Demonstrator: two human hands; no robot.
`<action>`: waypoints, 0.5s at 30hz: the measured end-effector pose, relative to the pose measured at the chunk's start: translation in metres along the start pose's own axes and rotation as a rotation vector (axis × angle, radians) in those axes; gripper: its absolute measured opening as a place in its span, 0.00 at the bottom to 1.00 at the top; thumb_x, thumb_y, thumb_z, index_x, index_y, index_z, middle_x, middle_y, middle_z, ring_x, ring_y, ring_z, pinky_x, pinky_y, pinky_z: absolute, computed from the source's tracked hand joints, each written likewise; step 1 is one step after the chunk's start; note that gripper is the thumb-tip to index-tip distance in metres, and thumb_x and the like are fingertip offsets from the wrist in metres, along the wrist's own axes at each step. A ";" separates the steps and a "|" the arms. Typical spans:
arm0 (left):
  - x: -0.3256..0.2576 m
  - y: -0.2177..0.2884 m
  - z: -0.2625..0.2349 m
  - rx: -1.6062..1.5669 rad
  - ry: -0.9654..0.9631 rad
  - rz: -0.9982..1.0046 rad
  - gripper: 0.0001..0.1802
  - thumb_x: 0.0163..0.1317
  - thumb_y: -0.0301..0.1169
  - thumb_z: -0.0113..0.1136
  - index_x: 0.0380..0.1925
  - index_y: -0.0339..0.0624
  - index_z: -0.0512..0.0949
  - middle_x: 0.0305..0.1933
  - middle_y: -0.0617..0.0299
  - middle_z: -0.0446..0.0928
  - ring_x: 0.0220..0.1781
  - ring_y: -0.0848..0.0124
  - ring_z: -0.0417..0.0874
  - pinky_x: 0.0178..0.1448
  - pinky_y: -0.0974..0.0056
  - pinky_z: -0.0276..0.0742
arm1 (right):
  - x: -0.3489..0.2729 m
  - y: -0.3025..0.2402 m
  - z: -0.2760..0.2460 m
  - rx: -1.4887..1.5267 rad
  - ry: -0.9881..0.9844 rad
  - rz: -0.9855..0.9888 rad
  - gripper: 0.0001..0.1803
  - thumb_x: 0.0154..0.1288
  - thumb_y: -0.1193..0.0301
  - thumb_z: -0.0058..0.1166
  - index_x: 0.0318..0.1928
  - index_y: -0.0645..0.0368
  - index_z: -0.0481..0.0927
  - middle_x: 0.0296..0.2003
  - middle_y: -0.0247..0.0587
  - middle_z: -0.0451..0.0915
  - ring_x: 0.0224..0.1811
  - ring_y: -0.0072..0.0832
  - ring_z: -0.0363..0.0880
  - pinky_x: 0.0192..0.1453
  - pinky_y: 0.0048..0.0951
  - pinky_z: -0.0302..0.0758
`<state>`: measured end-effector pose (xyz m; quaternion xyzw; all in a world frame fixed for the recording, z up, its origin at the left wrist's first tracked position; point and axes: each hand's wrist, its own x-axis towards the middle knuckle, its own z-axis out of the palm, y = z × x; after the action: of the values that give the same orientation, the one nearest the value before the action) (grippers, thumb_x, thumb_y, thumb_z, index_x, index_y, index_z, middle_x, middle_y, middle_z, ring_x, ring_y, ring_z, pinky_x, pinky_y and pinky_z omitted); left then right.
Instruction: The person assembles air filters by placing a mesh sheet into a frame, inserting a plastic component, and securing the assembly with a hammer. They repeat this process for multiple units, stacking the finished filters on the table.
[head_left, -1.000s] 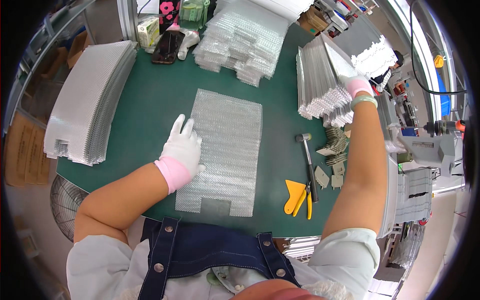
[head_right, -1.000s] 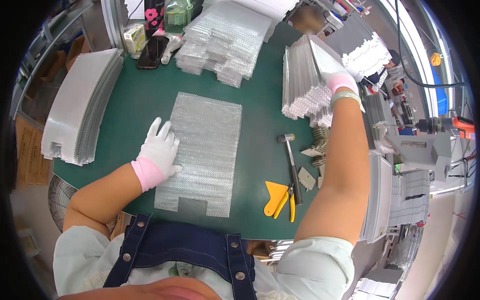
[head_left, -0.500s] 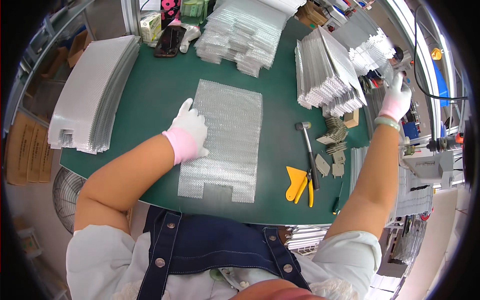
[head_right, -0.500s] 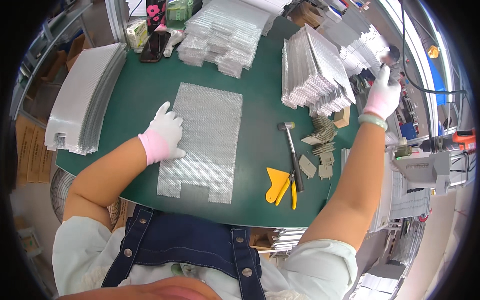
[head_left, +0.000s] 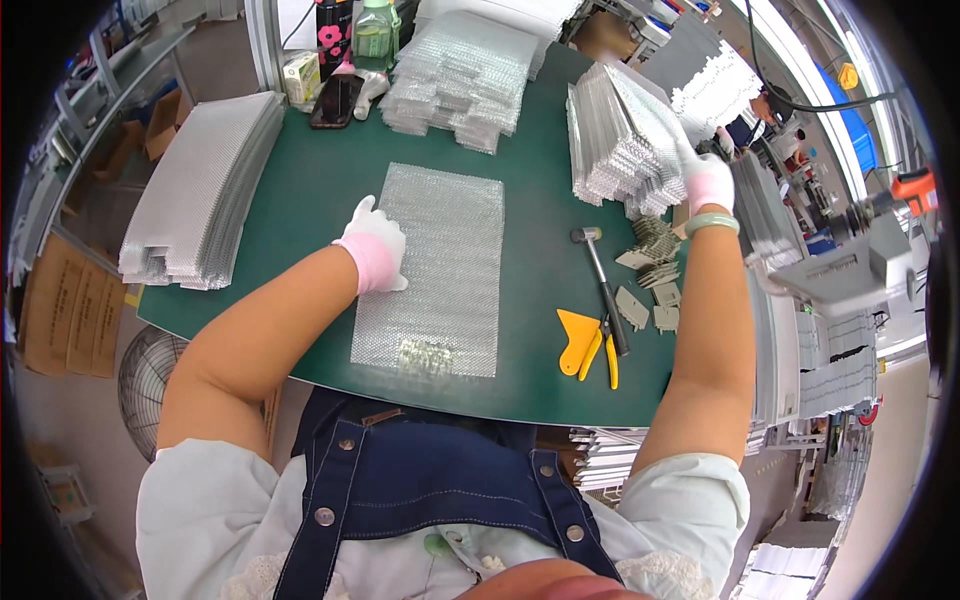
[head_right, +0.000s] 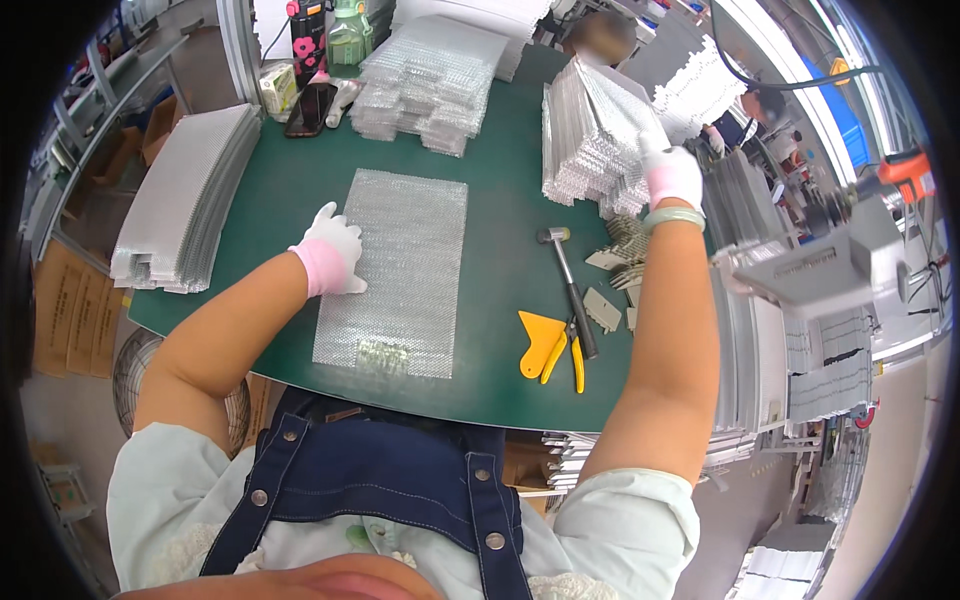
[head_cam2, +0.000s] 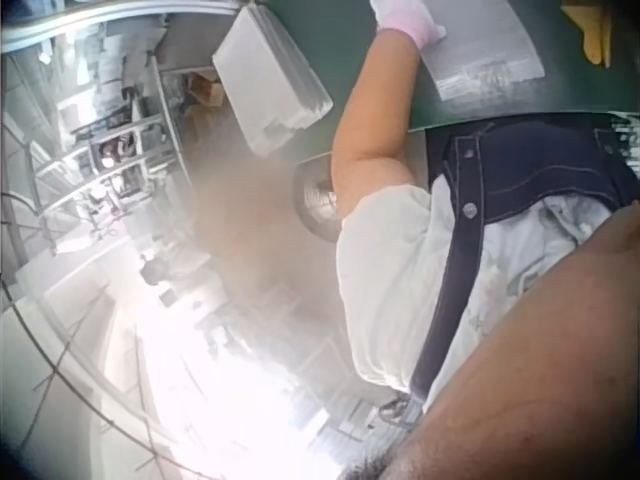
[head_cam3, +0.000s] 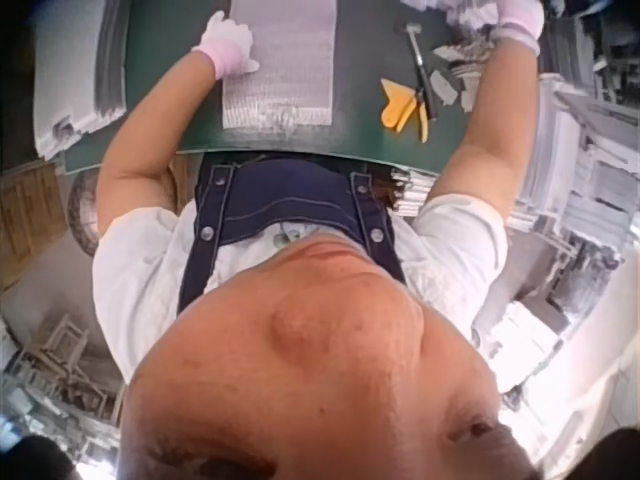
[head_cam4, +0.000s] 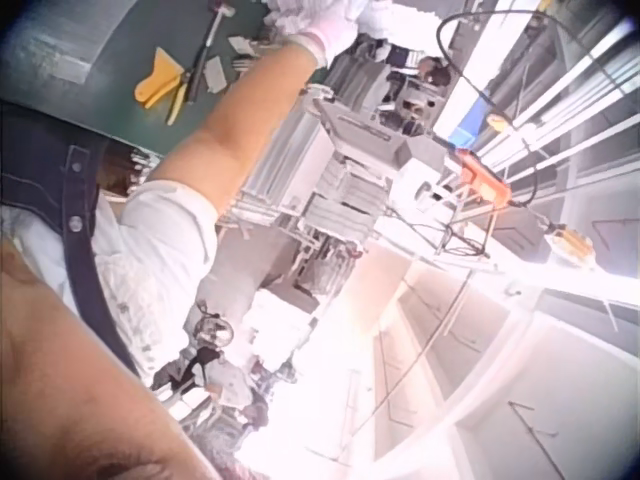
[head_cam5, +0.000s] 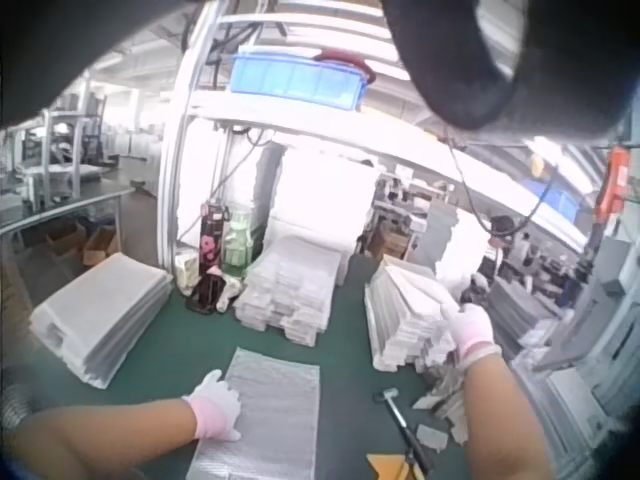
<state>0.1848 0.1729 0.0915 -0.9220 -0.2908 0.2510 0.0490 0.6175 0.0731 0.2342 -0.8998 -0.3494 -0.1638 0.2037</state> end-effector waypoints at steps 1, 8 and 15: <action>-0.001 -0.001 0.000 0.006 -0.015 -0.002 0.37 0.56 0.64 0.57 0.49 0.43 0.85 0.56 0.55 0.78 0.66 0.57 0.72 0.80 0.46 0.45 | 0.004 -0.006 -0.010 0.021 0.079 0.006 0.39 0.63 0.38 0.50 0.46 0.68 0.84 0.43 0.62 0.84 0.50 0.50 0.83 0.58 0.42 0.74; 0.005 -0.005 -0.001 0.007 0.006 0.039 0.38 0.54 0.64 0.56 0.47 0.41 0.85 0.48 0.54 0.83 0.58 0.56 0.79 0.78 0.48 0.52 | -0.024 -0.018 -0.031 0.442 0.612 -0.109 0.29 0.70 0.49 0.52 0.50 0.68 0.78 0.44 0.54 0.84 0.47 0.40 0.84 0.54 0.37 0.76; -0.026 -0.008 -0.022 -0.880 0.467 0.453 0.59 0.46 0.57 0.70 0.72 0.34 0.57 0.70 0.41 0.66 0.72 0.51 0.67 0.76 0.54 0.59 | -0.220 -0.062 0.002 0.844 0.429 -0.604 0.22 0.66 0.72 0.57 0.58 0.68 0.73 0.56 0.58 0.78 0.55 0.40 0.80 0.59 0.41 0.76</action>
<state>0.1732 0.1657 0.1235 -0.9263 -0.1437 -0.1014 -0.3333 0.4207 -0.0076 0.1519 -0.5468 -0.5776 -0.2404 0.5565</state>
